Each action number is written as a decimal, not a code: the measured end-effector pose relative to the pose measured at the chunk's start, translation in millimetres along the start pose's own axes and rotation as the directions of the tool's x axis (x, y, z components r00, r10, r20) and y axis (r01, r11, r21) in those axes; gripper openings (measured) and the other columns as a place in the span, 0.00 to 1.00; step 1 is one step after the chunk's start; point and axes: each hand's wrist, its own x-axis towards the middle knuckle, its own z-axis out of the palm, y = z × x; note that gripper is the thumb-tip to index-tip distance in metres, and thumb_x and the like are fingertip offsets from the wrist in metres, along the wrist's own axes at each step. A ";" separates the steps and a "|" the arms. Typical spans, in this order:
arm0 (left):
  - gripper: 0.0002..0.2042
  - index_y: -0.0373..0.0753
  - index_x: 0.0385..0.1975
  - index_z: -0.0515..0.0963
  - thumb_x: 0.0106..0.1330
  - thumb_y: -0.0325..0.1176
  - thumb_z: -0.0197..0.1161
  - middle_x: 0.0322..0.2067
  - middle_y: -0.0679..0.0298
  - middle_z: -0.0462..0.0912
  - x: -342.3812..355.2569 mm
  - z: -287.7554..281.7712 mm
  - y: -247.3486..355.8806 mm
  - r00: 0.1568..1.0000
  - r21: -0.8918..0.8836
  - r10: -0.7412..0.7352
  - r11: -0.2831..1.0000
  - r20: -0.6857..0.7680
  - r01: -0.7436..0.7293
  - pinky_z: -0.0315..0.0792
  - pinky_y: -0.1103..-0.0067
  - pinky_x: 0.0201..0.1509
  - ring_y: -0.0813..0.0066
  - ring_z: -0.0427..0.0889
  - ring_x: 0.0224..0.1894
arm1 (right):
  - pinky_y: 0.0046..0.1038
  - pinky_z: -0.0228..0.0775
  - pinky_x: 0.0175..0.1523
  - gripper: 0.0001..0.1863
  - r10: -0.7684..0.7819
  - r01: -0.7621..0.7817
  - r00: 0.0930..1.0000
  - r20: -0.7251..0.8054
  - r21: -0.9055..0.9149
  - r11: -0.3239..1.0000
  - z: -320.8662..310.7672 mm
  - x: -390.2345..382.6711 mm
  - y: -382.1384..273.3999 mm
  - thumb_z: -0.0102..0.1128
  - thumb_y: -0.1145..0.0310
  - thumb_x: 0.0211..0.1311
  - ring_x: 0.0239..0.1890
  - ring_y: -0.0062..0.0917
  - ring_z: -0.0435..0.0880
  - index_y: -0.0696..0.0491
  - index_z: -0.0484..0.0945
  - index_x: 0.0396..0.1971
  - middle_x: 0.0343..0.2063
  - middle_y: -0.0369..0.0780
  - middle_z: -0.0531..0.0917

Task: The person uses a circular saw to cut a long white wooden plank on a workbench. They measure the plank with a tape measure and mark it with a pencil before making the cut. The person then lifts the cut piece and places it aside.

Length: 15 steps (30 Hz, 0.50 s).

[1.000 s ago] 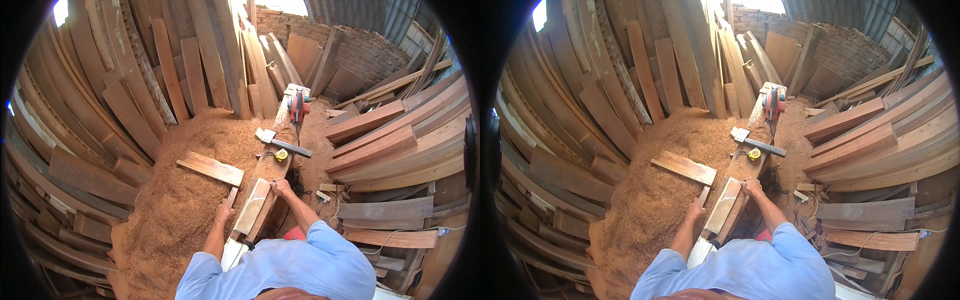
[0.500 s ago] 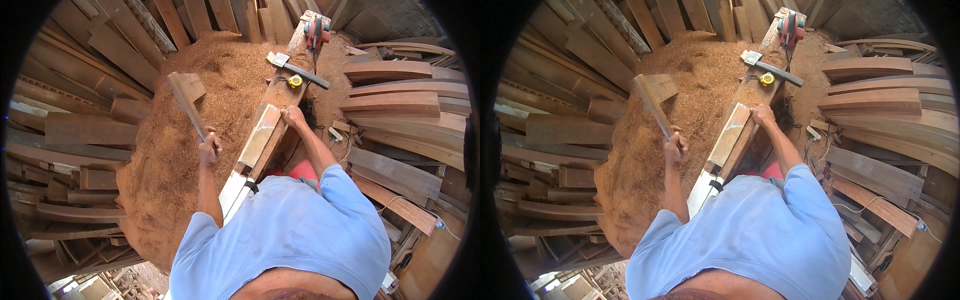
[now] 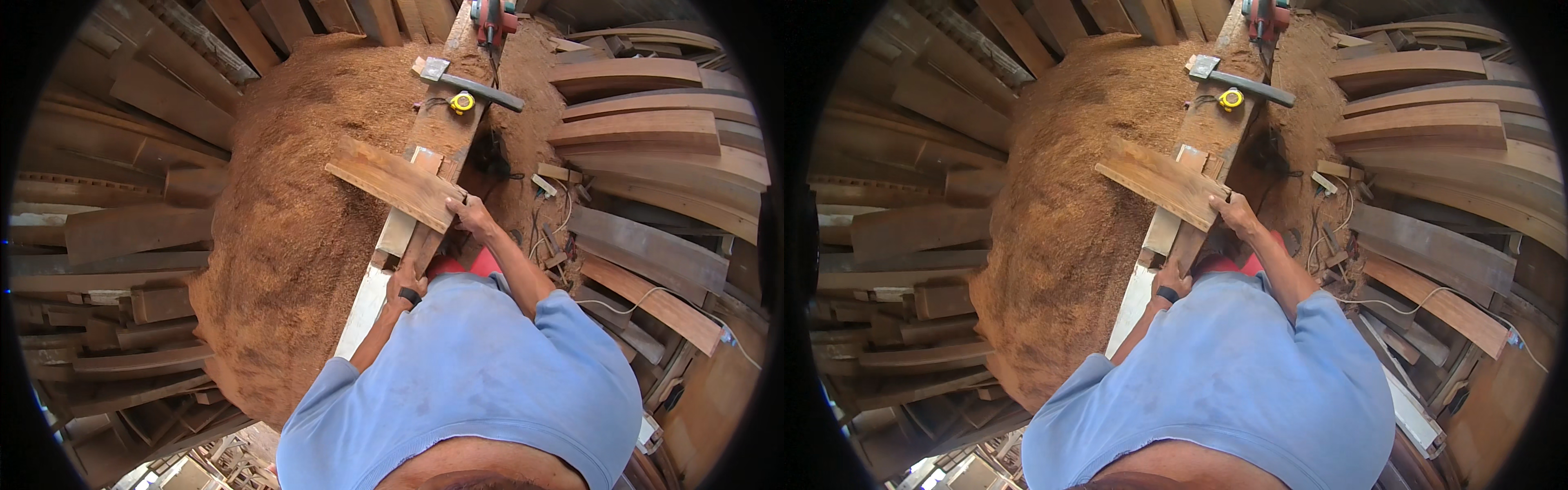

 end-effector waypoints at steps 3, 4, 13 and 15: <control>0.37 0.40 0.60 0.68 0.52 0.47 0.75 0.59 0.37 0.71 -0.9 5.5 6.6 0.968 0.170 0.223 0.964 -0.111 -0.203 0.63 0.48 0.64 0.35 0.67 0.64 | 0.28 0.77 0.44 0.21 -0.047 0.046 0.999 0.003 0.154 0.987 -6.3 6.9 12.0 0.64 0.63 0.68 0.38 0.21 0.81 0.61 0.80 0.54 0.40 0.37 0.84; 0.40 0.41 0.64 0.66 0.52 0.49 0.75 0.64 0.36 0.65 -0.7 5.7 10.1 0.955 0.201 0.248 0.956 -0.165 -0.214 0.57 0.46 0.68 0.35 0.60 0.68 | 0.28 0.77 0.45 0.20 -0.074 0.069 0.997 0.016 0.207 0.976 -9.7 12.3 15.4 0.64 0.65 0.67 0.38 0.21 0.81 0.62 0.80 0.54 0.41 0.37 0.85; 0.51 0.53 0.75 0.56 0.50 0.49 0.78 0.74 0.31 0.40 43.7 -4.8 48.1 0.948 0.301 0.292 0.922 -0.128 -0.243 0.29 0.31 0.71 0.18 0.32 0.74 | 0.27 0.79 0.38 0.18 -0.157 0.158 0.983 -0.093 0.005 0.987 -14.8 60.2 22.6 0.66 0.63 0.68 0.36 0.19 0.81 0.60 0.82 0.50 0.36 0.35 0.85; 0.48 0.55 0.74 0.61 0.49 0.47 0.78 0.74 0.31 0.40 53.9 2.6 40.8 0.917 0.347 0.365 0.891 -0.162 -0.294 0.30 0.30 0.71 0.17 0.32 0.73 | 0.24 0.76 0.40 0.18 -0.173 0.180 0.978 -0.121 0.056 0.982 -12.8 54.3 18.8 0.67 0.63 0.67 0.36 0.18 0.80 0.63 0.83 0.46 0.36 0.36 0.85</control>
